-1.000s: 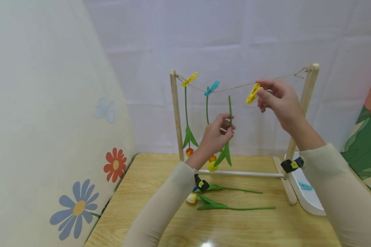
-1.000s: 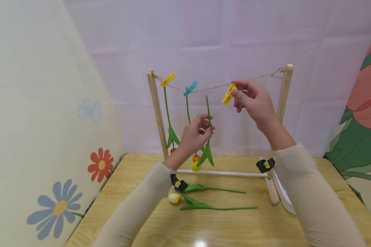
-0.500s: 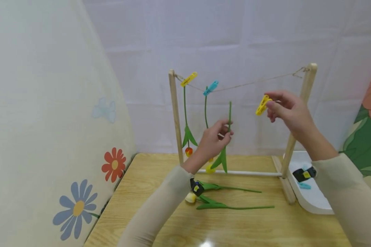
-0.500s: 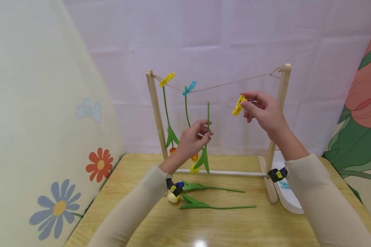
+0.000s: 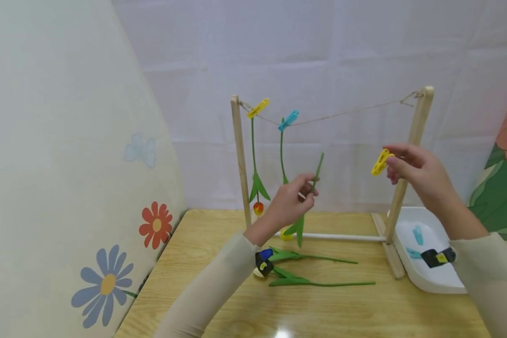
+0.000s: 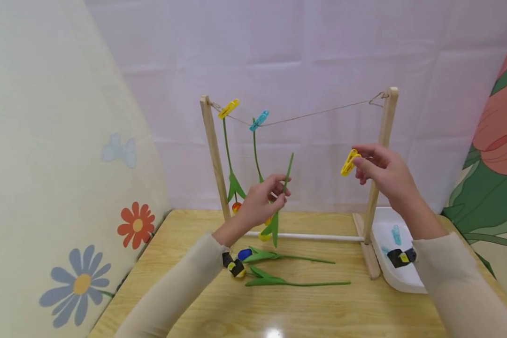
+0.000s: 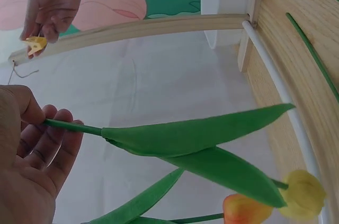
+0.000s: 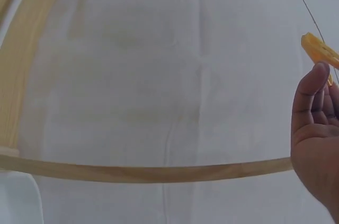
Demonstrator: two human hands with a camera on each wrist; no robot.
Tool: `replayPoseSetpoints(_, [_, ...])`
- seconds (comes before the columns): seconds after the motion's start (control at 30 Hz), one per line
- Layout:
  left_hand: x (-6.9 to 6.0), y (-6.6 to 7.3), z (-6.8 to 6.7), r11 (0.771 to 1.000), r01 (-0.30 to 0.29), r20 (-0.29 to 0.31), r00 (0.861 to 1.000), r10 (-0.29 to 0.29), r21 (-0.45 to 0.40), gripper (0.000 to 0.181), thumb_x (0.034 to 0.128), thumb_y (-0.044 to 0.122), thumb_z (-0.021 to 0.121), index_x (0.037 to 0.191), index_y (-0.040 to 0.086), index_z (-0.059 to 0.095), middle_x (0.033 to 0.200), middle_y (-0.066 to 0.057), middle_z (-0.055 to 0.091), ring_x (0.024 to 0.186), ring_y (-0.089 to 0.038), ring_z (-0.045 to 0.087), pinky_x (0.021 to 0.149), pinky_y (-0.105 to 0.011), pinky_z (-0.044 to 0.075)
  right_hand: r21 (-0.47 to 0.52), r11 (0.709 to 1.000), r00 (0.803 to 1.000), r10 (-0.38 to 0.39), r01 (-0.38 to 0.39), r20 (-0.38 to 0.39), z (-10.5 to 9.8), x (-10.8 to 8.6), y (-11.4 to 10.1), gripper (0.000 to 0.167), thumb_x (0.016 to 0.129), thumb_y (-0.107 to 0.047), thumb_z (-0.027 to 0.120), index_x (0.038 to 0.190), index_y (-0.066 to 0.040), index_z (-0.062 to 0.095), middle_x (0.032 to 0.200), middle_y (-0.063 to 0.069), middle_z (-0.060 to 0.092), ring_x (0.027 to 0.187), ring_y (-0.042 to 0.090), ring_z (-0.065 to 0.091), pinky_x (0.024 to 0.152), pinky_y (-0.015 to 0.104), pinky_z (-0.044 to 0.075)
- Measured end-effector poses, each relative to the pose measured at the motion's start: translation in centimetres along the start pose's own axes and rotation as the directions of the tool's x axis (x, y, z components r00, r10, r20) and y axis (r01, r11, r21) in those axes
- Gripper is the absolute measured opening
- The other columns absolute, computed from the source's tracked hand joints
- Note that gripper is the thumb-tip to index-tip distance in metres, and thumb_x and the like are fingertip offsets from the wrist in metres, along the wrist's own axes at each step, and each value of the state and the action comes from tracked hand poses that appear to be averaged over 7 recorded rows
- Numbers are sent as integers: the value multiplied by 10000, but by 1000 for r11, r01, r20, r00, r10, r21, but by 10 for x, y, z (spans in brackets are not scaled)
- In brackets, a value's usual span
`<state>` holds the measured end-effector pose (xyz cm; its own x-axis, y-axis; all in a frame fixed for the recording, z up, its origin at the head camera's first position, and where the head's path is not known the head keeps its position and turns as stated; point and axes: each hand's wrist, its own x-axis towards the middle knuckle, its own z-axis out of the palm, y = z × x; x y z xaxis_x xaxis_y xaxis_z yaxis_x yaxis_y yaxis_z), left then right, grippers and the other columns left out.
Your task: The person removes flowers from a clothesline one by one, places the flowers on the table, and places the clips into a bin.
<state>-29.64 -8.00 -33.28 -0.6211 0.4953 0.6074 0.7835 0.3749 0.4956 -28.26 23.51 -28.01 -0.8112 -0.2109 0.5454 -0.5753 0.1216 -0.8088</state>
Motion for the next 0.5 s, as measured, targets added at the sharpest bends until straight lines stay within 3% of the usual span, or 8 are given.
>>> replayPoseSetpoints(0.33, [-12,-1,2,998,-3,73,997,-1,55,374,940,-32,589,1313,-13,562,959,-72,718,820,-143,669,711,-148,556,147,989,998,38,-31,-40,-25,-31,19,285,1022,1,541,1255,-95,675,891,8,667,740,119,593,639,181,549])
replayPoseSetpoints(0.5, [-20,-3,3,996,26,131,991,-37,86,400,943,-26,603,1340,11,560,961,-50,713,824,-115,656,687,-143,546,260,966,1000,12,-14,9,-34,-43,32,309,1026,48,490,1264,-40,666,904,28,688,766,119,615,651,196,554])
